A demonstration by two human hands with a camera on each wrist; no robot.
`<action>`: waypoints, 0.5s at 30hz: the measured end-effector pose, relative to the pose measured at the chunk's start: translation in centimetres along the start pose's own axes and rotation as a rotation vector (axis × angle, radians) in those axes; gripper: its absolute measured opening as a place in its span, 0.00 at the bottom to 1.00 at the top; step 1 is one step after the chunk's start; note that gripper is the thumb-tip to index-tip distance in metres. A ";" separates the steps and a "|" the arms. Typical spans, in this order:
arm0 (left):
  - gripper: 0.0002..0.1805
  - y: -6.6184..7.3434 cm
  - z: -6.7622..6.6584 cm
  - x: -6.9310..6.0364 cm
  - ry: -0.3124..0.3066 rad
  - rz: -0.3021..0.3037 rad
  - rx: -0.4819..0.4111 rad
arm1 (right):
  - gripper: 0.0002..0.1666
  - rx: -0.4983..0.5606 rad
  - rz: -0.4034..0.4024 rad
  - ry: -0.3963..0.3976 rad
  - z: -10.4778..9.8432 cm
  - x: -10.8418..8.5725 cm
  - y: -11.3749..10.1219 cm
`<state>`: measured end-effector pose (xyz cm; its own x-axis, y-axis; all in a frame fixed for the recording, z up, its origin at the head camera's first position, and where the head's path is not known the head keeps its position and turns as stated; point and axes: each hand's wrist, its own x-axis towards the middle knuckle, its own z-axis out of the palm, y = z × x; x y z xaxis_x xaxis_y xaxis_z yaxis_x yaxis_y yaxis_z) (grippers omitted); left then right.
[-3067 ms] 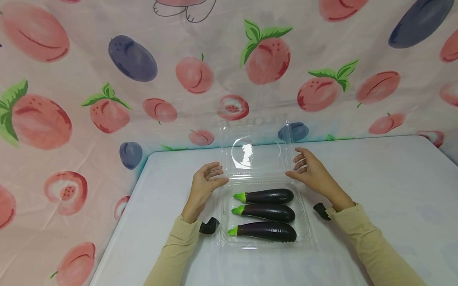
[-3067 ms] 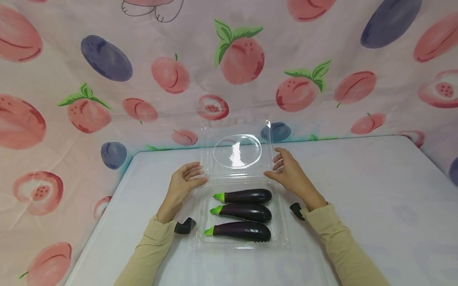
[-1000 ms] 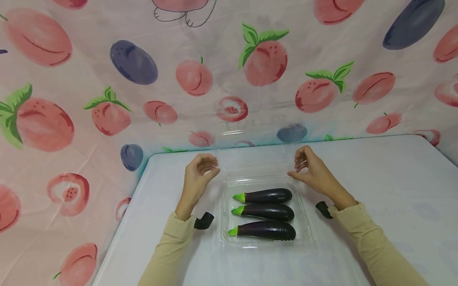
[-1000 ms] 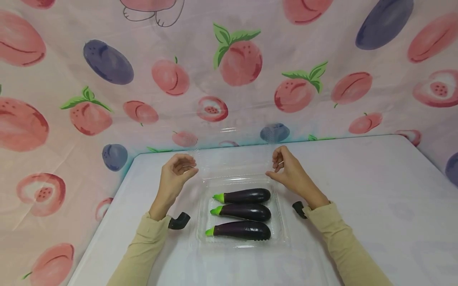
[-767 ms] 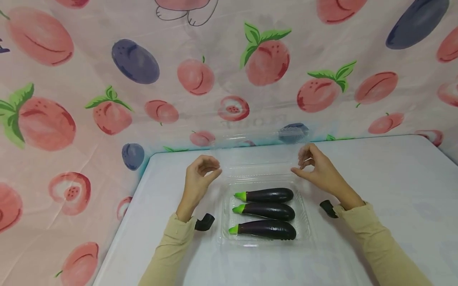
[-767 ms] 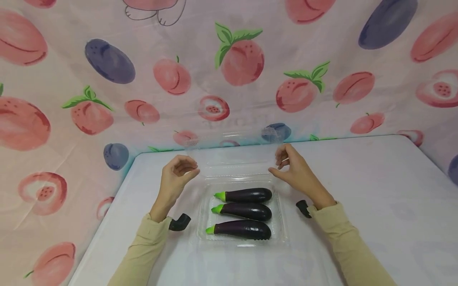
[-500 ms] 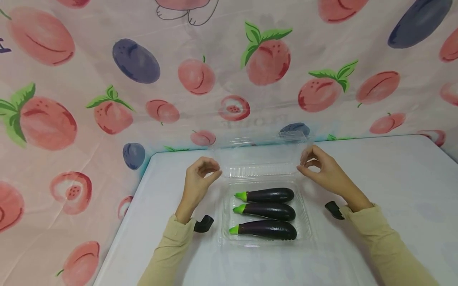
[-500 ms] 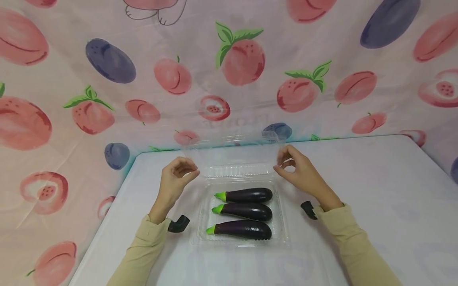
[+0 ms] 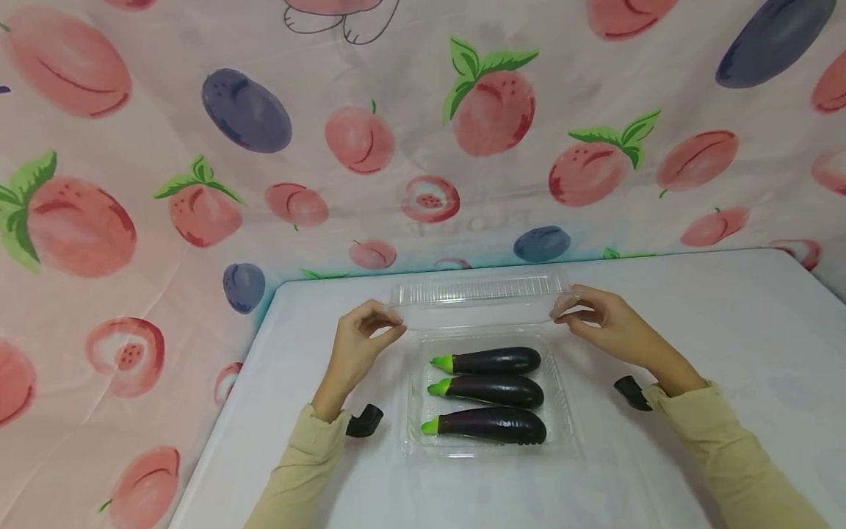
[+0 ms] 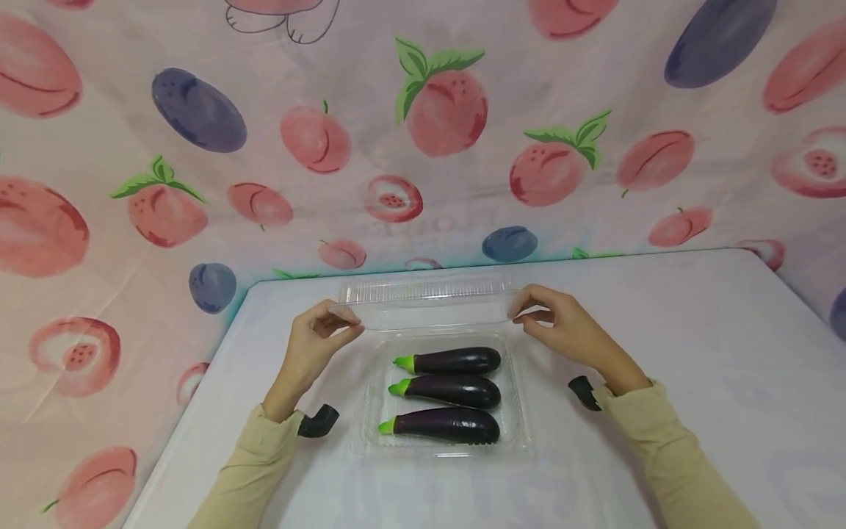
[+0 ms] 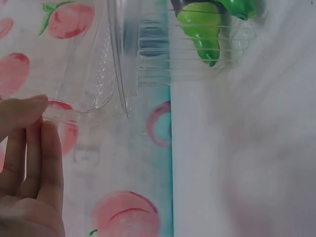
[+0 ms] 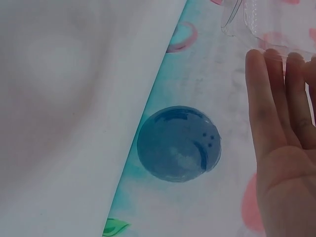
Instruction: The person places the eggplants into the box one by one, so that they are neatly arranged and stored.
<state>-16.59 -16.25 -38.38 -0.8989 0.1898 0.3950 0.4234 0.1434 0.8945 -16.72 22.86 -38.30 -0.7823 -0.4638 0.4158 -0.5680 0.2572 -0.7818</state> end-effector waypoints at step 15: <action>0.05 0.3 -1.3 -1.6 -0.157 -0.032 0.033 | 0.09 0.003 0.067 -0.114 -0.5 -1.4 -0.1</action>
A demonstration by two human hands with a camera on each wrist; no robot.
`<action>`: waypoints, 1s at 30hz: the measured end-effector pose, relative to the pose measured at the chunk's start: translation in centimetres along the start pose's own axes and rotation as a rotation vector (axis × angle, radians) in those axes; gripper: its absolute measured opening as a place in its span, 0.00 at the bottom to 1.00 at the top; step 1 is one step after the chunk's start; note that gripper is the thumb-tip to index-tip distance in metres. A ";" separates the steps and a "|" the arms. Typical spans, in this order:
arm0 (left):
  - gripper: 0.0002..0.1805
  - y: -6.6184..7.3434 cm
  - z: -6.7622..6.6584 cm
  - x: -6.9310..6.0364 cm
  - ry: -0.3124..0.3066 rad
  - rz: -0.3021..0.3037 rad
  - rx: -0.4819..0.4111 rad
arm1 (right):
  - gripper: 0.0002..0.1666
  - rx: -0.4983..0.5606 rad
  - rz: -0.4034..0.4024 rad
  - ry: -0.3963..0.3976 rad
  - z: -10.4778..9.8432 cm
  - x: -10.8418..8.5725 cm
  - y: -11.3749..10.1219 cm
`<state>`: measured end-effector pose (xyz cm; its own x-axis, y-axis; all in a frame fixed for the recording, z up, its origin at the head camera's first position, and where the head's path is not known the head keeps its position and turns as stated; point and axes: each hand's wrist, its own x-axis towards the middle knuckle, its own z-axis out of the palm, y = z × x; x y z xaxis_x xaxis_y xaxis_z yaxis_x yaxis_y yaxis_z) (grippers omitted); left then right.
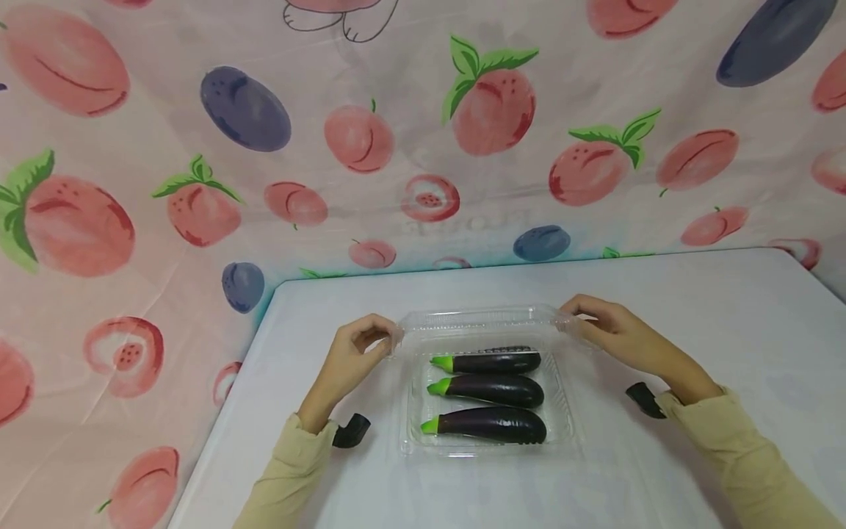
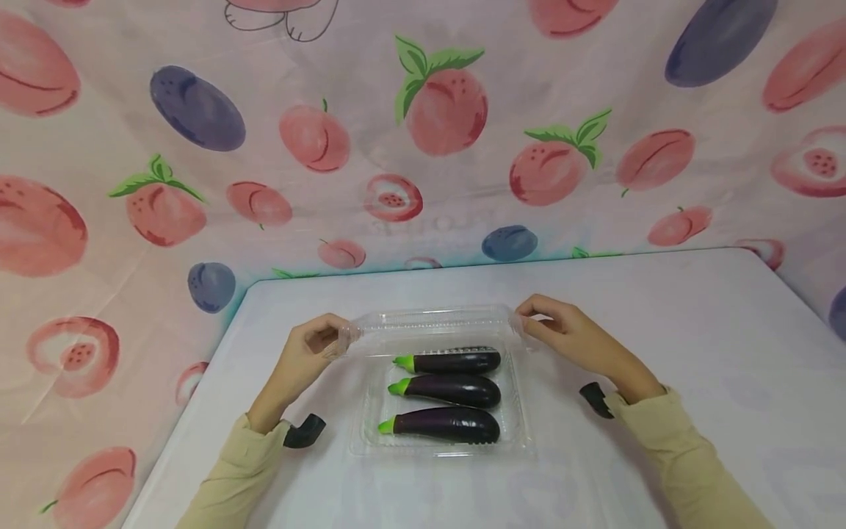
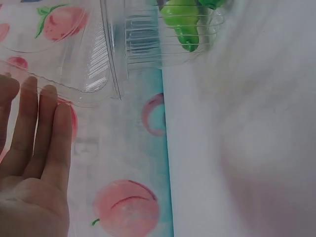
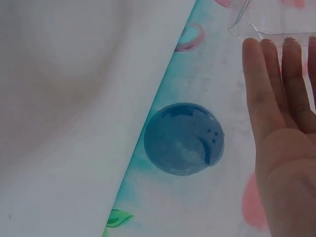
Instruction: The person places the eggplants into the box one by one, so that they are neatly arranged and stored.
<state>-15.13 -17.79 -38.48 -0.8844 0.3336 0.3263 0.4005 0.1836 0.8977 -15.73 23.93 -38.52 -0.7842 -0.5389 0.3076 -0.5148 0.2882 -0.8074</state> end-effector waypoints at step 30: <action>0.15 -0.3 1.2 -3.9 -0.061 -0.021 0.039 | 0.15 -0.193 0.038 -0.045 1.0 -2.3 -1.3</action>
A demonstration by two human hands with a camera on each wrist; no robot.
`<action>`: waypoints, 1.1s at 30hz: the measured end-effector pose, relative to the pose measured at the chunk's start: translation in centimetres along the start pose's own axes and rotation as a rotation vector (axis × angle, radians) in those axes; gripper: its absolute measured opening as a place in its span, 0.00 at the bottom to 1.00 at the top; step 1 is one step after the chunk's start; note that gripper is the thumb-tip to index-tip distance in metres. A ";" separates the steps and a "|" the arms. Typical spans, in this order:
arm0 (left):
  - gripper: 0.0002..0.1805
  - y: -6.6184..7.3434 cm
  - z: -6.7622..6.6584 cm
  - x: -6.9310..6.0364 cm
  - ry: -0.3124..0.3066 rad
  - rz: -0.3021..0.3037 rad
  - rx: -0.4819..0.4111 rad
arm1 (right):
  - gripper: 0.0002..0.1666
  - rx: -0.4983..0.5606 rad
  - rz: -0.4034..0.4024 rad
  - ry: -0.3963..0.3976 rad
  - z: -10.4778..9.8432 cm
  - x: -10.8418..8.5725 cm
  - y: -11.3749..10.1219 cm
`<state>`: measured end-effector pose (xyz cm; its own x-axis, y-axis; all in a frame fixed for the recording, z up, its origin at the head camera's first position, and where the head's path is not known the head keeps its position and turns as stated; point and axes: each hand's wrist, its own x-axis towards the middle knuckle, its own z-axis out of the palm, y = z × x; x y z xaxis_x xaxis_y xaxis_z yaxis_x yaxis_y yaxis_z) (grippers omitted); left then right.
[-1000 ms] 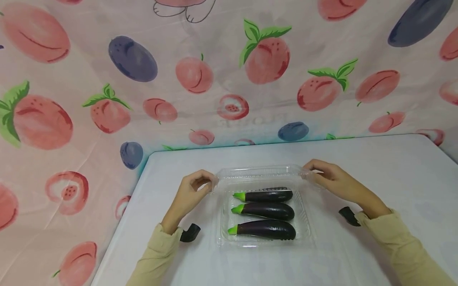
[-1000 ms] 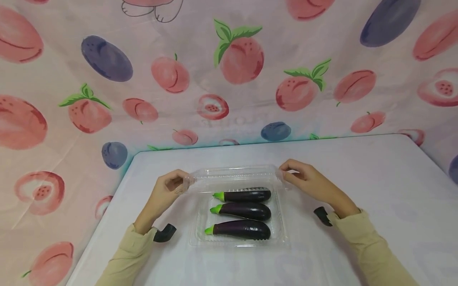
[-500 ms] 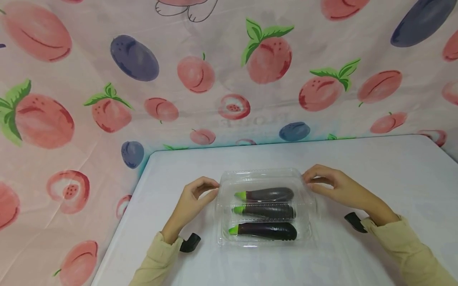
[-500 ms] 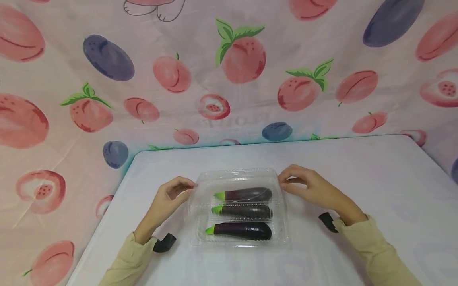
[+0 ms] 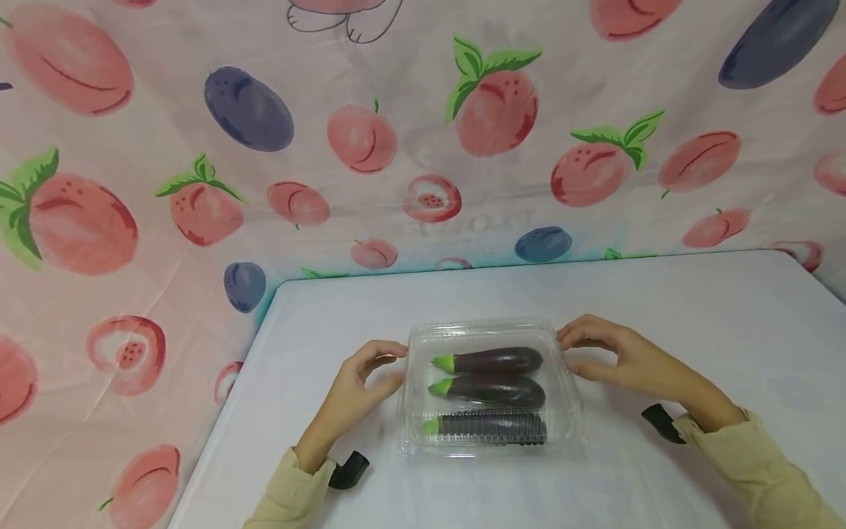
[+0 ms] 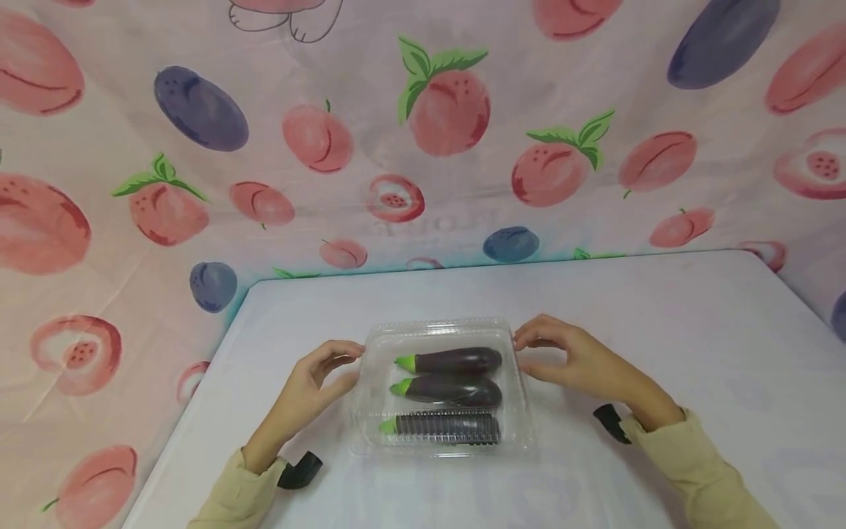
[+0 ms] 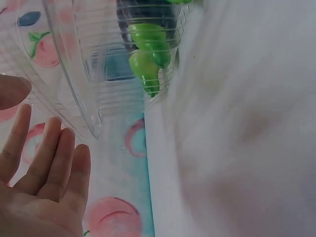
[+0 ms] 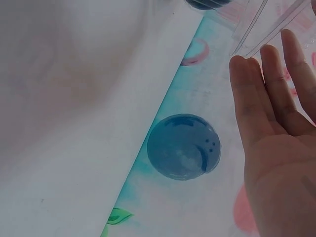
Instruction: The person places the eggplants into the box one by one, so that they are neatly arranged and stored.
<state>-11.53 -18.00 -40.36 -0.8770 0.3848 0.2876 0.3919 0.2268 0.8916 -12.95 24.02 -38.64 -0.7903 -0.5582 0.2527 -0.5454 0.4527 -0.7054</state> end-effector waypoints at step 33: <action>0.31 1.9 1.3 -3.3 -0.014 -0.377 0.014 | 0.28 -0.068 -0.081 0.043 1.8 -2.2 -0.9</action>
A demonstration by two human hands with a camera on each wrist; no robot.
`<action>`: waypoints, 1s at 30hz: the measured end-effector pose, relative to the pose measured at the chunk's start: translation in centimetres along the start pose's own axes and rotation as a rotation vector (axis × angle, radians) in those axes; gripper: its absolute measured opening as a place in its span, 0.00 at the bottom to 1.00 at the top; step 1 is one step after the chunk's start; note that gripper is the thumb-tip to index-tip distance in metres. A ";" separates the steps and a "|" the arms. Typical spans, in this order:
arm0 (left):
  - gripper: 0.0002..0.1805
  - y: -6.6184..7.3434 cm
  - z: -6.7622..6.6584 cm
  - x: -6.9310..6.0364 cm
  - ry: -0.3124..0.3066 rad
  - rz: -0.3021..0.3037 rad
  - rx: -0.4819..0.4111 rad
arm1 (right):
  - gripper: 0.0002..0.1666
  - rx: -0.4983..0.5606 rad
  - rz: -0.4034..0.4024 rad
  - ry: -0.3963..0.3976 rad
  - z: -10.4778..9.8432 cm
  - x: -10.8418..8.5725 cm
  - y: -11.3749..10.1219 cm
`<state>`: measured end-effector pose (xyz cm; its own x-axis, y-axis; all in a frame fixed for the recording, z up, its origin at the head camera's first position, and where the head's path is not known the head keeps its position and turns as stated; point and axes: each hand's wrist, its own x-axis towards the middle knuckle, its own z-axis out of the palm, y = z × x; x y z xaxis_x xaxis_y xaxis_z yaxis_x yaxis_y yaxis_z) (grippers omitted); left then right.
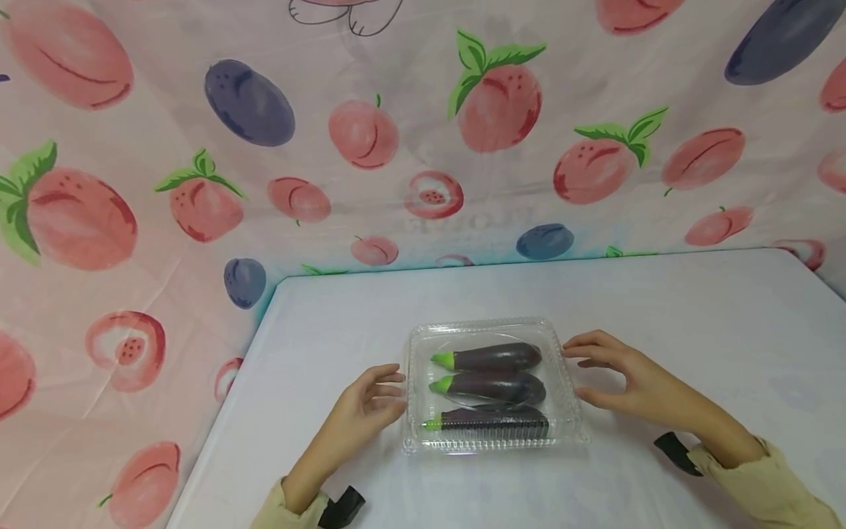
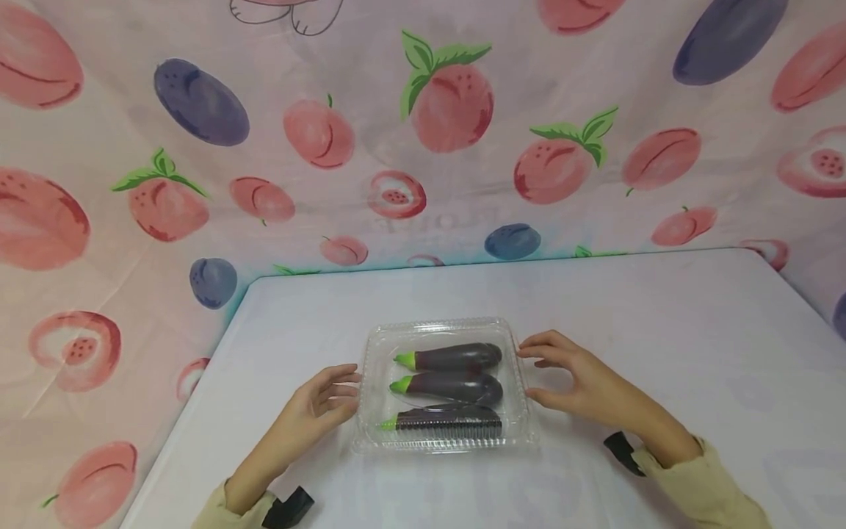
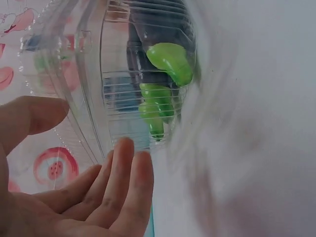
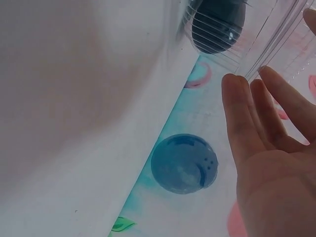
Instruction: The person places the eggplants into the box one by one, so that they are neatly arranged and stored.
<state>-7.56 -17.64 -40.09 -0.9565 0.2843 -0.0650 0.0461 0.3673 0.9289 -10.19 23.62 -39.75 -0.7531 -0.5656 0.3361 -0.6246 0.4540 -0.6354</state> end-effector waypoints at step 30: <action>0.22 -0.5 0.1 -1.7 -0.309 -0.152 -0.318 | 0.33 0.082 0.032 0.019 0.8 -1.4 -0.9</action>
<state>-5.89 -18.20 -40.50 -0.8129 0.5165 -0.2693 -0.2242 0.1493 0.9630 -8.44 23.41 -40.21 -0.7766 -0.5381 0.3276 -0.5818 0.4130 -0.7007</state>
